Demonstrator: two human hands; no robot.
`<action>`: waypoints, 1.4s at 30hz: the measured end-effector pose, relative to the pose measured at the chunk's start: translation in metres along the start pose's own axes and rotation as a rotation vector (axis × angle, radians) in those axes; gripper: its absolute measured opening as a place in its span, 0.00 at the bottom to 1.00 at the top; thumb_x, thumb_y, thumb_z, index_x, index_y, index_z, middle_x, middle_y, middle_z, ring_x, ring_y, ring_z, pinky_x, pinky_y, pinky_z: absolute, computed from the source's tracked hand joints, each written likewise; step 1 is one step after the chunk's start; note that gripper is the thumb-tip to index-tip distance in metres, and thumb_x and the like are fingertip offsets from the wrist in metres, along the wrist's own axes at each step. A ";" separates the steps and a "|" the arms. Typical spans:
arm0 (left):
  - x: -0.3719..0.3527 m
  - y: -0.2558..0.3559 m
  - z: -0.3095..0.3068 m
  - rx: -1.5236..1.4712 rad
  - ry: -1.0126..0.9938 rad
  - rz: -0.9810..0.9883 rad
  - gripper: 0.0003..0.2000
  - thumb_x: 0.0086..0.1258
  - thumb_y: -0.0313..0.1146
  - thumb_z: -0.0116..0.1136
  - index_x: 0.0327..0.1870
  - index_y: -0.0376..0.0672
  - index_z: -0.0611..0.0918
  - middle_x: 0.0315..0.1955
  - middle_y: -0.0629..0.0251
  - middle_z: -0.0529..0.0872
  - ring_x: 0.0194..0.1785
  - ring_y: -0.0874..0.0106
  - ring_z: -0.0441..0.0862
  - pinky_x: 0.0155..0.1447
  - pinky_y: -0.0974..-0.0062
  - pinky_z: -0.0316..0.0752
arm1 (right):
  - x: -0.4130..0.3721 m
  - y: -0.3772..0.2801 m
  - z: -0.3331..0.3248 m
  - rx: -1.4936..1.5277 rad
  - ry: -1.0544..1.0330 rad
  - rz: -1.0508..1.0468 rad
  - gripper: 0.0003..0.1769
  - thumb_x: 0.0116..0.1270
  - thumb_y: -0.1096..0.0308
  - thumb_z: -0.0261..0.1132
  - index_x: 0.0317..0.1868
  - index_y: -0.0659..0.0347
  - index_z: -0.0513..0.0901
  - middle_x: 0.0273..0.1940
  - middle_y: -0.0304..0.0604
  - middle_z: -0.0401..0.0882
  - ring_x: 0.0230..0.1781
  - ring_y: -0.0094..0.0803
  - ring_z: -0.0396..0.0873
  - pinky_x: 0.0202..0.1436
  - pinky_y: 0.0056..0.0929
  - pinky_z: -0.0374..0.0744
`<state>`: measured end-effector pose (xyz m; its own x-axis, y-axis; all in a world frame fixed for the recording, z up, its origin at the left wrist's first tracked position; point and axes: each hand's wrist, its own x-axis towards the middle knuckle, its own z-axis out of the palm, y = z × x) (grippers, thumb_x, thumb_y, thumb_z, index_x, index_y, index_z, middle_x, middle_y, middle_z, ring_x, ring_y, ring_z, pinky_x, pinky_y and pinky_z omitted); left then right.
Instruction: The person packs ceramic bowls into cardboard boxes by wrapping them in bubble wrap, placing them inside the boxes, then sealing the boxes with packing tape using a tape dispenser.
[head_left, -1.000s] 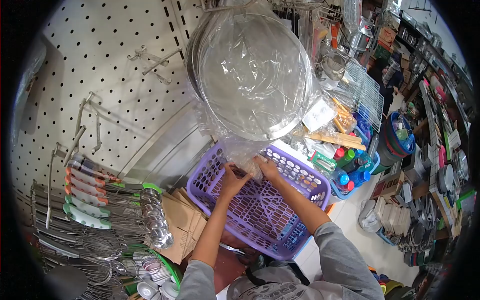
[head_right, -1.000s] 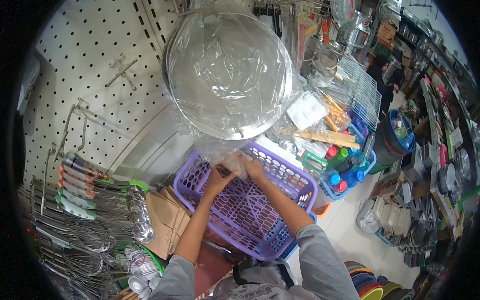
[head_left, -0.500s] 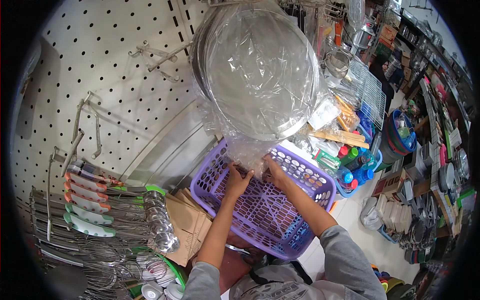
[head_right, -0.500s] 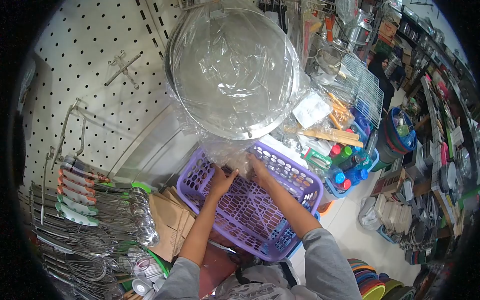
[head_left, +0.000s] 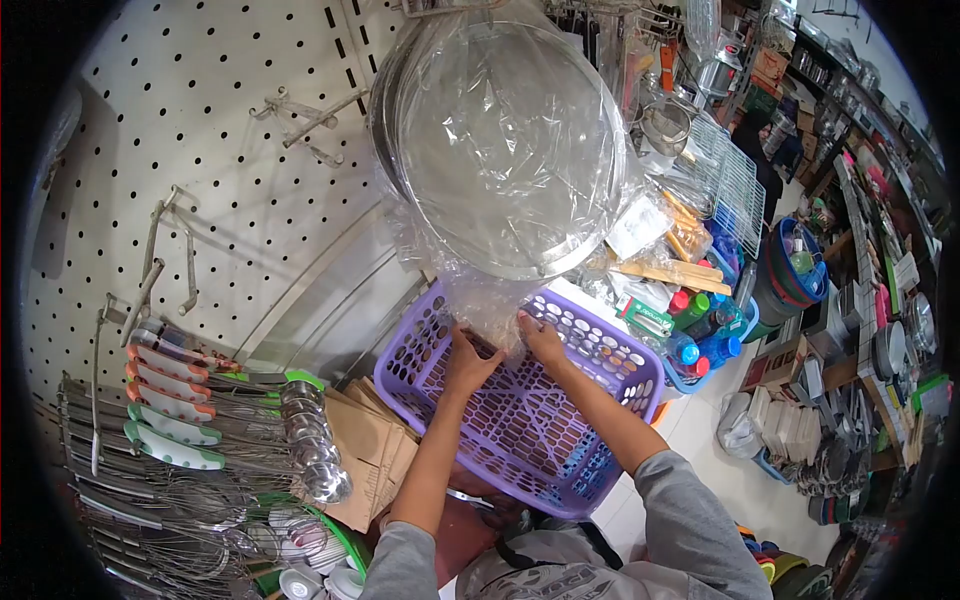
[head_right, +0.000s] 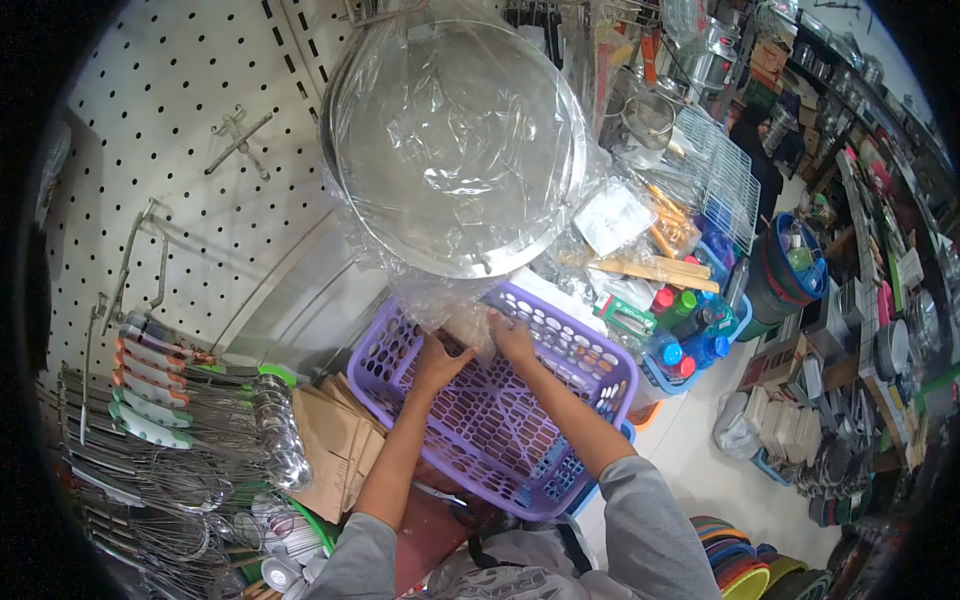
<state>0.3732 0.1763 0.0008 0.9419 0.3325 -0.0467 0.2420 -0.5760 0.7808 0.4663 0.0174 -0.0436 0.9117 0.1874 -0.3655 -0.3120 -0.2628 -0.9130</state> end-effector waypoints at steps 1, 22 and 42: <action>0.000 0.001 -0.001 -0.010 -0.003 -0.005 0.52 0.54 0.46 0.79 0.71 0.31 0.54 0.61 0.40 0.75 0.66 0.50 0.76 0.69 0.62 0.72 | -0.008 -0.013 -0.006 -0.154 0.004 -0.030 0.45 0.69 0.30 0.58 0.58 0.71 0.83 0.52 0.62 0.85 0.57 0.49 0.83 0.60 0.42 0.77; -0.154 0.044 -0.082 -0.448 0.090 0.206 0.13 0.72 0.32 0.66 0.53 0.40 0.81 0.38 0.68 0.86 0.38 0.78 0.80 0.43 0.79 0.76 | -0.181 -0.074 -0.021 -0.534 -0.397 -0.604 0.28 0.72 0.47 0.61 0.60 0.60 0.83 0.54 0.58 0.84 0.55 0.56 0.83 0.60 0.45 0.79; -0.381 -0.025 -0.170 0.132 0.677 -0.060 0.23 0.61 0.29 0.70 0.60 0.50 0.82 0.32 0.62 0.78 0.41 0.60 0.80 0.46 0.63 0.77 | -0.307 -0.053 0.139 -0.675 -0.602 -1.348 0.27 0.67 0.66 0.66 0.67 0.47 0.78 0.68 0.41 0.71 0.78 0.48 0.58 0.81 0.61 0.49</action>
<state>-0.0318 0.1915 0.1050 0.5839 0.7347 0.3452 0.3562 -0.6140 0.7043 0.1655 0.1050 0.0918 0.1298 0.8940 0.4288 0.8996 0.0757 -0.4300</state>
